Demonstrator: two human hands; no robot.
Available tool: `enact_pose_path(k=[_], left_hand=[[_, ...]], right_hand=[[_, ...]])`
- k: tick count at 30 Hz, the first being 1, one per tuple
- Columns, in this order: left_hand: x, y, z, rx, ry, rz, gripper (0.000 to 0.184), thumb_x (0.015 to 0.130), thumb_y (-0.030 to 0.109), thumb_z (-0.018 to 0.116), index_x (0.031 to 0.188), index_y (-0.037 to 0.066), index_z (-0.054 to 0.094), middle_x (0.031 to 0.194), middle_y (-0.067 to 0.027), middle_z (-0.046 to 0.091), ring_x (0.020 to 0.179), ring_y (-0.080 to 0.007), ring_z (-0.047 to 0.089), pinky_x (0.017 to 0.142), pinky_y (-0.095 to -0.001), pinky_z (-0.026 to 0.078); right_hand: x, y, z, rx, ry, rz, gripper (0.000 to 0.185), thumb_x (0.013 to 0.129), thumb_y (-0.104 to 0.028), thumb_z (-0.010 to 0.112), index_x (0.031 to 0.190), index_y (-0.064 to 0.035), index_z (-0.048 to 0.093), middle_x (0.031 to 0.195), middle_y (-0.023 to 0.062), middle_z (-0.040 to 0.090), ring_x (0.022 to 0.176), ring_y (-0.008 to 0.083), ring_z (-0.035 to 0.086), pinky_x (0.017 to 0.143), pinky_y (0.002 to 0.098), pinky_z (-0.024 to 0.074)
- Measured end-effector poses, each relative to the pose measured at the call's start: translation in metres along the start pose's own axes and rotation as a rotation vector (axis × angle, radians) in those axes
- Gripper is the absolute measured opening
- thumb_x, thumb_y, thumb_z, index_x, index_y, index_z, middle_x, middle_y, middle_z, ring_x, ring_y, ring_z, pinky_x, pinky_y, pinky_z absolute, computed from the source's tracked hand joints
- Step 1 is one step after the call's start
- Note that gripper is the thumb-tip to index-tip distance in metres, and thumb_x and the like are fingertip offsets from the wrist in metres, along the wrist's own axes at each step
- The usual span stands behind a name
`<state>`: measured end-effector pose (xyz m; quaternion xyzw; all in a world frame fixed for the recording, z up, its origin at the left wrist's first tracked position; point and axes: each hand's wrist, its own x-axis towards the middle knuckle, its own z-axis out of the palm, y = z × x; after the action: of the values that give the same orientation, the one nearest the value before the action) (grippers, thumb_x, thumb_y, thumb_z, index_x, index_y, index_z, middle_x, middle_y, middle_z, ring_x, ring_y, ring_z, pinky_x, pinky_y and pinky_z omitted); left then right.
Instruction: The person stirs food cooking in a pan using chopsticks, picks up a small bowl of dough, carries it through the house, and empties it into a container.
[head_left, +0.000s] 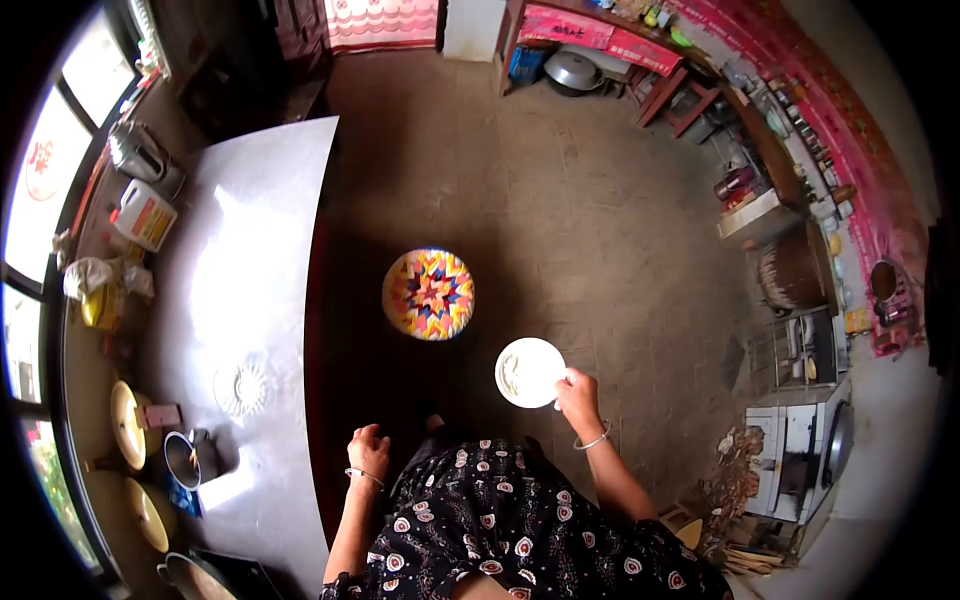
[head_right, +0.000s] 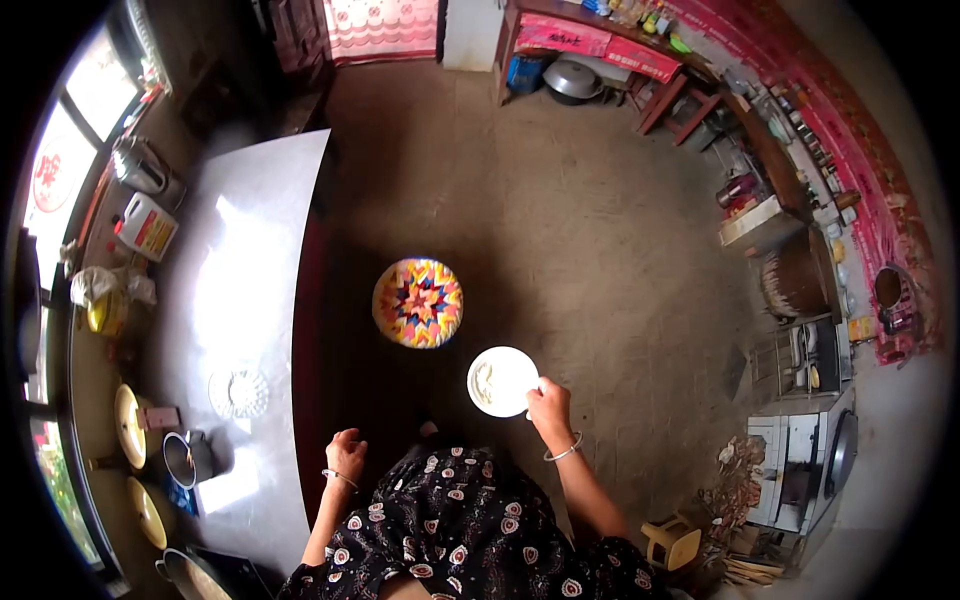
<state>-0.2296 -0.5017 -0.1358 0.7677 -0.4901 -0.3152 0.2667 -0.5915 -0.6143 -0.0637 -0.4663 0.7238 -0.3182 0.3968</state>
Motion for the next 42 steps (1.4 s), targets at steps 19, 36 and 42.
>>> enact_pose_path(k=[19, 36, 42], left_hand=[[0.161, 0.160, 0.116, 0.202, -0.172, 0.212, 0.030, 0.069, 0.015, 0.066, 0.094, -0.001, 0.062, 0.089, -0.0193, 0.062, 0.076, -0.0316, 0.062, 0.069, -0.0385, 0.051], [0.339, 0.254, 0.193, 0.128, -0.135, 0.068, 0.021, 0.072, 0.014, 0.062, 0.087, 0.001, 0.064, 0.080, -0.0181, 0.065, 0.075, -0.0325, 0.063, 0.069, -0.0395, 0.051], [0.448, 0.306, 0.183, 0.099, -0.114, 0.068, 0.029, 0.070, 0.015, 0.062, 0.095, 0.001, 0.064, 0.085, -0.0177, 0.065, 0.079, -0.0321, 0.063, 0.074, -0.0388, 0.051]], right_hand=[[0.179, -0.004, -0.096, 0.092, 0.117, 0.117, 0.018, 0.074, -0.002, 0.053, 0.059, 0.0016, 0.045, 0.046, 0.0053, 0.046, 0.038, 0.0117, 0.049, 0.036, 0.0285, 0.0384], [0.449, -0.057, -0.087, -0.184, 0.005, -0.086, 0.011, 0.073, -0.007, 0.055, 0.071, 0.0033, 0.057, 0.058, 0.0210, 0.057, 0.051, 0.0320, 0.059, 0.047, 0.0379, 0.0457], [0.539, -0.135, -0.068, -0.137, -0.073, -0.049, 0.012, 0.075, -0.007, 0.054, 0.071, 0.0036, 0.057, 0.048, 0.0153, 0.054, 0.041, 0.0223, 0.057, 0.041, 0.0337, 0.0442]])
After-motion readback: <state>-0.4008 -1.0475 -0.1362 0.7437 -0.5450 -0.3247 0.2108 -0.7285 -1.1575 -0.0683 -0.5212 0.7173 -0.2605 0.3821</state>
